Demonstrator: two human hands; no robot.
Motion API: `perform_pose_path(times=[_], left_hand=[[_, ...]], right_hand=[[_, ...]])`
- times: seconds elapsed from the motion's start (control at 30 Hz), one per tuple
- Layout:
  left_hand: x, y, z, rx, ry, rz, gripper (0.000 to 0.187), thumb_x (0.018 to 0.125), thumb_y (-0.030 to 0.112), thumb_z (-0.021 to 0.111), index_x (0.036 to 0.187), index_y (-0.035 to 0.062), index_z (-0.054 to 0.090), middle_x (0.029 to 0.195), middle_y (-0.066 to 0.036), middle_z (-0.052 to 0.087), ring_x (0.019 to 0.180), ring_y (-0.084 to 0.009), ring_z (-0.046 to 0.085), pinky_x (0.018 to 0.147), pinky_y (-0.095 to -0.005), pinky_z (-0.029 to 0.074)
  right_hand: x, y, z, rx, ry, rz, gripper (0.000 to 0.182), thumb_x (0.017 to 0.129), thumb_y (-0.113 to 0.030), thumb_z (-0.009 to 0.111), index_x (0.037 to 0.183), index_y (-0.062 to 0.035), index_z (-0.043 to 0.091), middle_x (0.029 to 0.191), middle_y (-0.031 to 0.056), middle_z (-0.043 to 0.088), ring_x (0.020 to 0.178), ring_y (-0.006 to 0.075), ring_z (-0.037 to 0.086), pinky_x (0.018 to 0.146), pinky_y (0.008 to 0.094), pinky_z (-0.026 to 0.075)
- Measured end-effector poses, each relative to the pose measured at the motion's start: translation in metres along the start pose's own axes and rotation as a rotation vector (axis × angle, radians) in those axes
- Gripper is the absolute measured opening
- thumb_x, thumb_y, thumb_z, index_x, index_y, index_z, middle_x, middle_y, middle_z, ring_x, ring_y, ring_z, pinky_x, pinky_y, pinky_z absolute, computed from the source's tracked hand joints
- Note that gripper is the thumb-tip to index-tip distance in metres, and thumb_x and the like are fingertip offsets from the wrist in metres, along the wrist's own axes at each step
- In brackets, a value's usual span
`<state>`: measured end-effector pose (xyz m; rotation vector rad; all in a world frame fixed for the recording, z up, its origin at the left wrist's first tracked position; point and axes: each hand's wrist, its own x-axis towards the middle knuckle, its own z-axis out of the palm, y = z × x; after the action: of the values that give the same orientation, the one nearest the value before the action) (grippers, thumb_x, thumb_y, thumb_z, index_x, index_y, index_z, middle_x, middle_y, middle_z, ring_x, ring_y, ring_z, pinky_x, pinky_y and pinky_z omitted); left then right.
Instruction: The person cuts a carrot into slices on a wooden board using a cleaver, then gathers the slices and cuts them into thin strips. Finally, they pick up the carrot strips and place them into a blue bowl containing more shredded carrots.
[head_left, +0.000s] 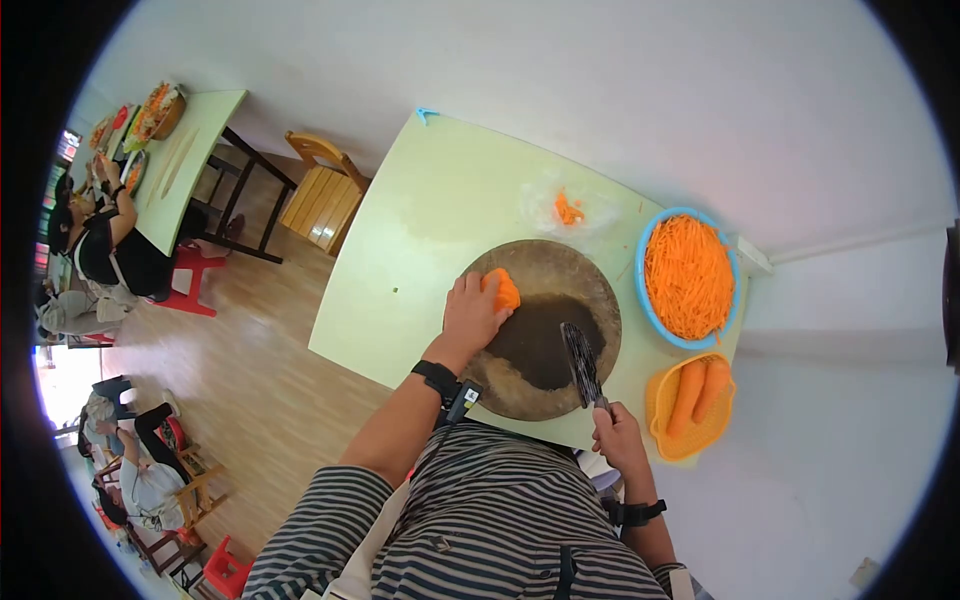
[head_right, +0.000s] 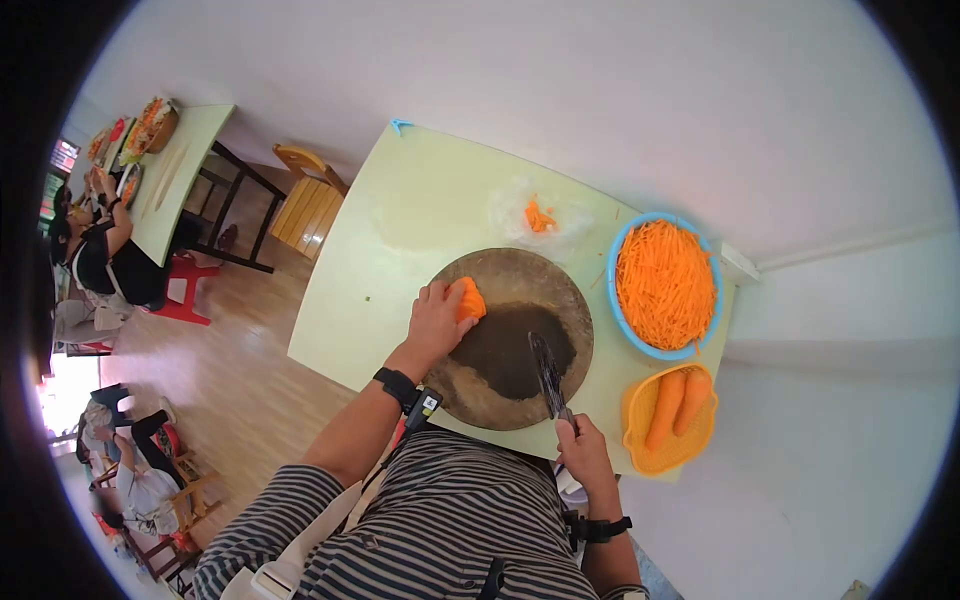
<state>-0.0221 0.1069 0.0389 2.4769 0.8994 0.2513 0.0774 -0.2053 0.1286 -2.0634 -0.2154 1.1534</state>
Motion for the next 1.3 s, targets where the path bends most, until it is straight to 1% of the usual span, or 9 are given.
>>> perform_pose_path(times=[0.17, 0.33, 0.53, 0.67, 0.77, 0.83, 0.93, 1.03, 1.3], left_hand=[[-0.002, 0.001, -0.007, 0.048, -0.153, 0.114, 0.061, 0.079, 0.026, 0.081, 0.132, 0.0107, 0.057, 0.12, -0.012, 0.056, 0.112, -0.0325, 0.054, 0.095, -0.0465, 0.046], [-0.011, 0.0, -0.005, -0.023, -0.143, 0.296, 0.033, 0.085, 0.012, 0.069, 0.116, 0.0121, 0.059, 0.118, -0.012, 0.056, 0.109, -0.033, 0.054, 0.092, -0.0442, 0.046], [-0.026, 0.006, -0.01, 0.026, 0.034, 0.349, 0.023, 0.085, 0.008, 0.065, 0.107, 0.0111, 0.061, 0.115, -0.012, 0.058, 0.108, -0.0319, 0.056, 0.089, -0.0442, 0.046], [-0.037, -0.001, -0.011, 0.028, -0.089, 0.375, 0.03, 0.079, 0.006, 0.071, 0.107, 0.0104, 0.062, 0.107, -0.011, 0.062, 0.104, -0.0304, 0.058, 0.088, -0.0439, 0.047], [-0.037, -0.003, -0.017, -0.144, -0.189, 0.201, 0.031, 0.084, 0.011, 0.069, 0.114, 0.0097, 0.062, 0.103, -0.01, 0.065, 0.106, -0.0314, 0.06, 0.093, -0.0453, 0.047], [-0.032, -0.005, -0.021, -0.436, -0.333, -0.189, 0.036, 0.085, 0.016, 0.073, 0.119, 0.0083, 0.063, 0.106, -0.013, 0.066, 0.11, -0.0323, 0.061, 0.097, -0.0455, 0.047], [-0.015, -0.024, -0.023, -0.462, -0.532, -0.27, 0.04, 0.087, 0.024, 0.073, 0.123, 0.0087, 0.064, 0.113, -0.016, 0.065, 0.116, -0.0352, 0.059, 0.101, -0.0461, 0.046], [-0.004, -0.02, -0.031, 0.0, -0.498, -0.134, 0.045, 0.085, 0.031, 0.075, 0.124, 0.0103, 0.065, 0.121, -0.018, 0.062, 0.119, -0.0371, 0.057, 0.101, -0.049, 0.045], [0.022, 0.009, -0.025, 0.07, -0.366, -0.104, 0.055, 0.081, 0.039, 0.078, 0.127, 0.0135, 0.063, 0.12, -0.017, 0.059, 0.119, -0.0374, 0.056, 0.099, -0.0537, 0.045]], right_hand=[[-0.006, 0.0, 0.012, 0.04, 0.056, 0.076, 0.034, 0.101, -0.031, 0.06, 0.099, 0.0024, 0.058, 0.069, 0.0063, 0.059, 0.052, 0.0118, 0.057, 0.049, 0.0277, 0.049], [-0.006, -0.008, 0.013, 0.026, 0.057, 0.026, 0.031, 0.103, -0.032, 0.056, 0.096, -0.0019, 0.055, 0.067, 0.0047, 0.058, 0.05, 0.0114, 0.058, 0.044, 0.0249, 0.044], [0.009, -0.01, 0.0, 0.015, 0.073, 0.005, 0.031, 0.103, -0.032, 0.056, 0.096, -0.0015, 0.055, 0.067, 0.005, 0.058, 0.05, 0.0118, 0.059, 0.044, 0.0251, 0.044], [0.01, -0.004, -0.003, 0.062, 0.085, -0.04, 0.032, 0.103, -0.032, 0.056, 0.097, -0.0007, 0.056, 0.067, 0.0051, 0.058, 0.049, 0.0116, 0.058, 0.043, 0.0255, 0.044], [0.009, 0.007, -0.007, 0.073, 0.065, -0.026, 0.032, 0.103, -0.032, 0.056, 0.098, -0.0002, 0.057, 0.067, 0.0052, 0.059, 0.049, 0.0116, 0.058, 0.043, 0.0255, 0.043], [0.009, 0.012, -0.009, 0.083, 0.064, -0.015, 0.033, 0.103, -0.033, 0.056, 0.098, -0.0002, 0.057, 0.067, 0.0053, 0.059, 0.049, 0.0116, 0.058, 0.043, 0.0254, 0.043], [0.008, 0.02, -0.01, 0.105, 0.062, -0.009, 0.033, 0.103, -0.033, 0.056, 0.098, -0.0004, 0.057, 0.068, 0.0054, 0.059, 0.049, 0.0115, 0.058, 0.043, 0.0254, 0.043], [0.007, 0.024, -0.01, 0.127, 0.061, -0.017, 0.032, 0.103, -0.033, 0.056, 0.098, -0.0008, 0.056, 0.068, 0.0054, 0.059, 0.049, 0.0114, 0.058, 0.043, 0.0254, 0.043], [0.002, 0.025, -0.009, 0.154, 0.077, -0.046, 0.033, 0.103, -0.034, 0.058, 0.095, -0.0023, 0.054, 0.068, 0.0049, 0.059, 0.049, 0.0112, 0.058, 0.043, 0.0254, 0.043]])
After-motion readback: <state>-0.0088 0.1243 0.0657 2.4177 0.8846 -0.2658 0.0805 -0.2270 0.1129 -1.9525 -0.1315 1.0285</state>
